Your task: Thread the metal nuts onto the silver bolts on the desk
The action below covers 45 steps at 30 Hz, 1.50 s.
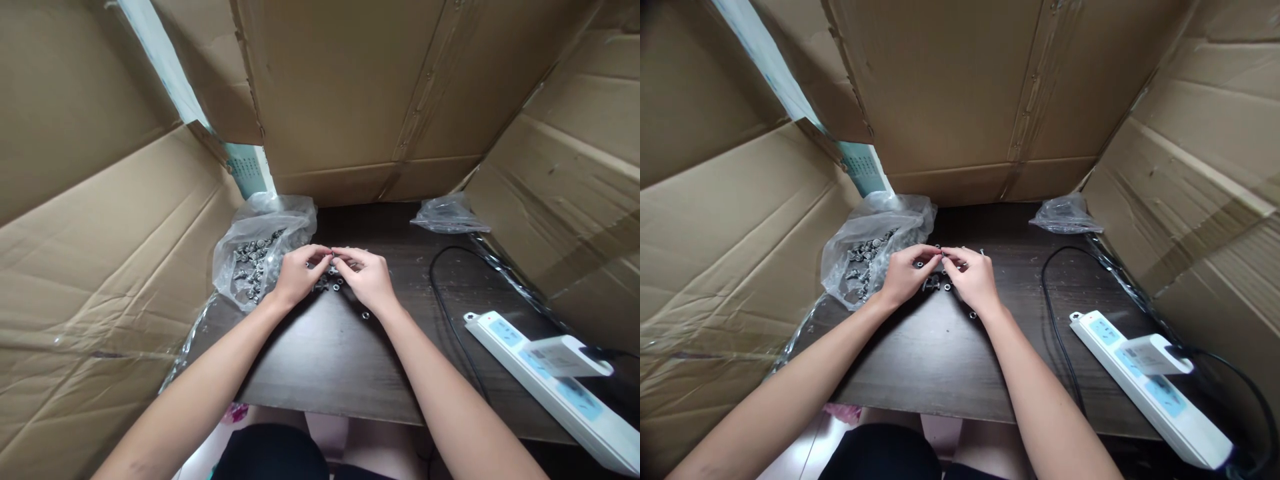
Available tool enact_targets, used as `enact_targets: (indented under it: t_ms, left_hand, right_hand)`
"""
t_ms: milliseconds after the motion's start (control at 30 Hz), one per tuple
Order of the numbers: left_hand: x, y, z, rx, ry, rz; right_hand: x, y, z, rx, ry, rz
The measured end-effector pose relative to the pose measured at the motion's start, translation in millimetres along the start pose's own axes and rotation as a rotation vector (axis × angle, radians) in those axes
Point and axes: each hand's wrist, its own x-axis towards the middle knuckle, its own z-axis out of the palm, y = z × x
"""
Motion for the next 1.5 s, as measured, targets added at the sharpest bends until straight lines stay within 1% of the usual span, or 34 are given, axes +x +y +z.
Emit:
enact_targets:
  t_ms: [67,133,167,233,333,400,500,600,733,933,1067,1133,1200,1267,1333,1433,1500]
  left_hand:
    - [1,-1,-0.6,0.011,0.016,0.013]
    - [2,-2,-1.2,0.01,0.038,0.001]
    - [2,-3,-1.4,0.01,0.05,-0.009]
    - [2,-7,-1.0,0.017,0.062,-0.023]
    - [2,-12,0.8,0.066,0.028,-0.019]
    - [1,-15,2.0,0.116,-0.012,-0.003]
    - [1,-18,2.6,0.162,-0.052,0.027]
    - [0,-18,2.4,0.177,-0.082,0.036]
    - [0,-19,3.3,0.179,-0.113,0.029]
    - [1,-17,3.5,0.128,-0.121,-0.039]
    - [1,-18,3.2,0.11,-0.106,-0.048]
    - [2,-19,3.3,0.09,-0.1,-0.056]
    - [2,-19,3.4,0.061,-0.105,-0.062]
    - [2,-17,3.6,0.018,-0.115,-0.068]
    - [2,-15,3.9,-0.047,-0.124,-0.086]
    - [3,-13,4.9,-0.187,-0.132,-0.147]
    - [4,-12,5.6,-0.279,-0.14,-0.189]
  right_hand:
    - [0,-2,-4,-0.156,0.017,-0.096]
    - [0,-1,-6,-0.268,0.006,-0.129]
    - [0,1,-7,-0.336,-0.029,-0.133]
    - [0,5,-6,-0.513,-0.145,-0.143]
    - [-2,7,-3,-0.722,-0.28,-0.149]
    - [-4,6,-1,-0.764,-0.315,-0.156]
    - [-5,4,0,-0.755,-0.317,-0.15]
    - [-5,3,0,-0.728,-0.325,-0.132]
    - [-5,4,-1,-0.689,-0.327,-0.153]
    - [-3,8,0,-0.635,-0.303,-0.161]
    - [-2,9,-1,-0.563,-0.319,-0.212]
    - [-1,8,-3,-0.52,-0.267,-0.239]
    - [0,5,-6,-0.437,-0.166,-0.243]
    - [2,3,-8,-0.286,-0.051,-0.195]
    - [5,3,-8,-0.066,0.025,-0.073]
    - [9,7,-6,0.25,0.055,0.15]
    - [11,11,-5,0.38,0.057,0.256]
